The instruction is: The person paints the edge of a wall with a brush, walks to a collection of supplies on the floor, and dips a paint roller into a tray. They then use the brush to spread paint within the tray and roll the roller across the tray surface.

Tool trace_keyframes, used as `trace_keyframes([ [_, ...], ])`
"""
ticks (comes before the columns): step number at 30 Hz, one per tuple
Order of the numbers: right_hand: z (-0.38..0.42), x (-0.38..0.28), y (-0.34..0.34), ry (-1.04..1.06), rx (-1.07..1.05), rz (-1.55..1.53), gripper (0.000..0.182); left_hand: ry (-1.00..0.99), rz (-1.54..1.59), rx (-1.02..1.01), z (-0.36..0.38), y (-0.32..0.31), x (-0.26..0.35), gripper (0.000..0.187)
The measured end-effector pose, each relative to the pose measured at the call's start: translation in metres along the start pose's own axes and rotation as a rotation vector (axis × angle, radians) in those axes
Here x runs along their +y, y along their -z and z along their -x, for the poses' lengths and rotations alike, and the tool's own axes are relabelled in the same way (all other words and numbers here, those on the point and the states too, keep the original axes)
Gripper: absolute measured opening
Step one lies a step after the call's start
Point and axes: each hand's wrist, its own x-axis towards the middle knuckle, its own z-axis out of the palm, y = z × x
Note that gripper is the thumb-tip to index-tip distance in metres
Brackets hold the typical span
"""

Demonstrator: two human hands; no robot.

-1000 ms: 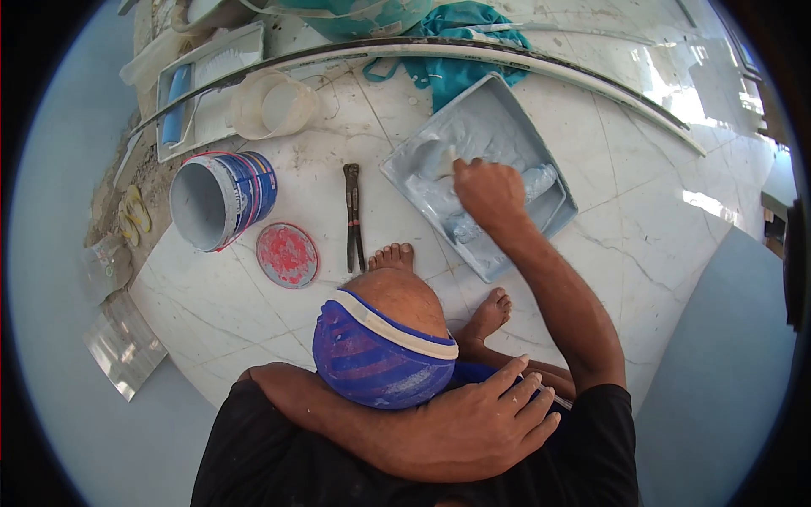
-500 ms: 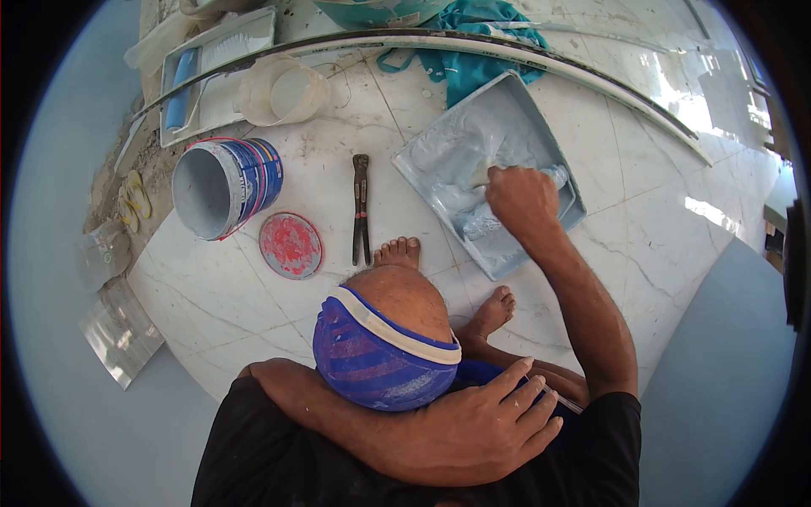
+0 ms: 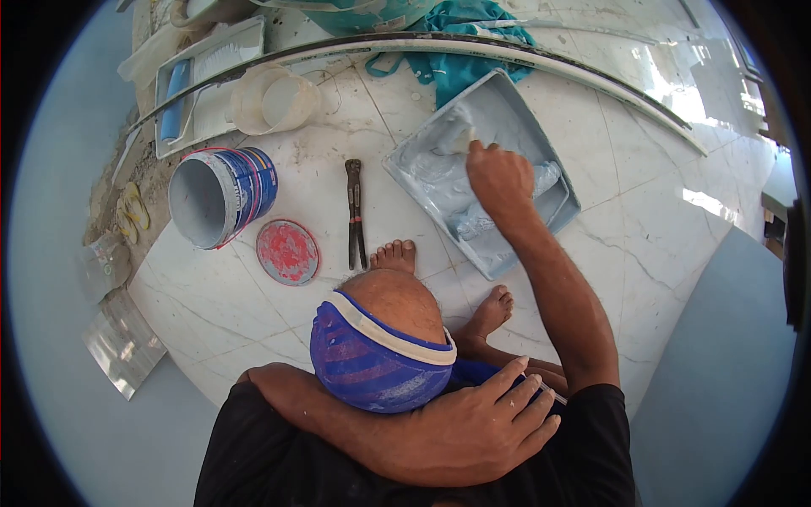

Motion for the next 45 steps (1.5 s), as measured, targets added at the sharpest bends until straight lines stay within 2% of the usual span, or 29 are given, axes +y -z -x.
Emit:
trace_keyframes([
  [5,0.018,0.022,0.022,-0.049,-0.114,0.045,0.019,0.002,0.009,0.003,0.001,0.002,0.000,0.043],
  [8,0.030,0.010,0.026,0.033,-0.174,0.064,0.016,-0.012,0.001,-0.010,-0.001,0.003,-0.001,0.042],
  [10,0.032,-0.006,0.018,0.092,-0.185,-0.048,0.019,-0.020,-0.004,-0.023,-0.003,0.002,-0.001,0.042],
  [14,0.013,-0.024,0.007,0.124,-0.068,-0.086,0.017,-0.002,0.004,-0.022,-0.003,-0.001,-0.001,0.042],
  [17,-0.003,-0.002,0.004,0.077,0.002,-0.002,0.017,0.007,0.011,-0.028,-0.004,-0.001,0.000,0.042],
  [21,0.007,0.025,0.022,0.013,-0.117,0.041,0.019,0.007,0.030,-0.003,-0.002,-0.002,0.000,0.042],
  [24,0.023,0.019,0.027,0.067,-0.161,0.023,0.018,-0.006,0.008,-0.022,-0.002,0.001,-0.001,0.042],
  [27,0.024,-0.001,0.015,0.178,-0.144,-0.059,0.017,-0.004,0.006,-0.023,-0.004,-0.002,0.000,0.042],
  [31,0.004,-0.018,0.010,0.142,-0.117,-0.105,0.017,0.010,0.006,-0.022,-0.004,-0.004,0.001,0.042],
  [33,-0.004,-0.008,0.007,0.091,0.003,-0.012,0.017,0.019,0.003,-0.025,-0.003,-0.002,0.001,0.043],
  [37,0.006,0.027,0.023,0.067,-0.079,0.025,0.018,0.018,-0.003,-0.012,-0.001,0.002,0.001,0.043],
  [43,0.025,-0.004,0.014,0.205,-0.146,-0.040,0.017,-0.012,-0.009,-0.027,-0.004,0.001,0.000,0.043],
  [45,0.013,-0.014,0.007,0.178,-0.094,-0.046,0.016,-0.014,-0.007,-0.040,-0.004,0.001,-0.001,0.043],
])
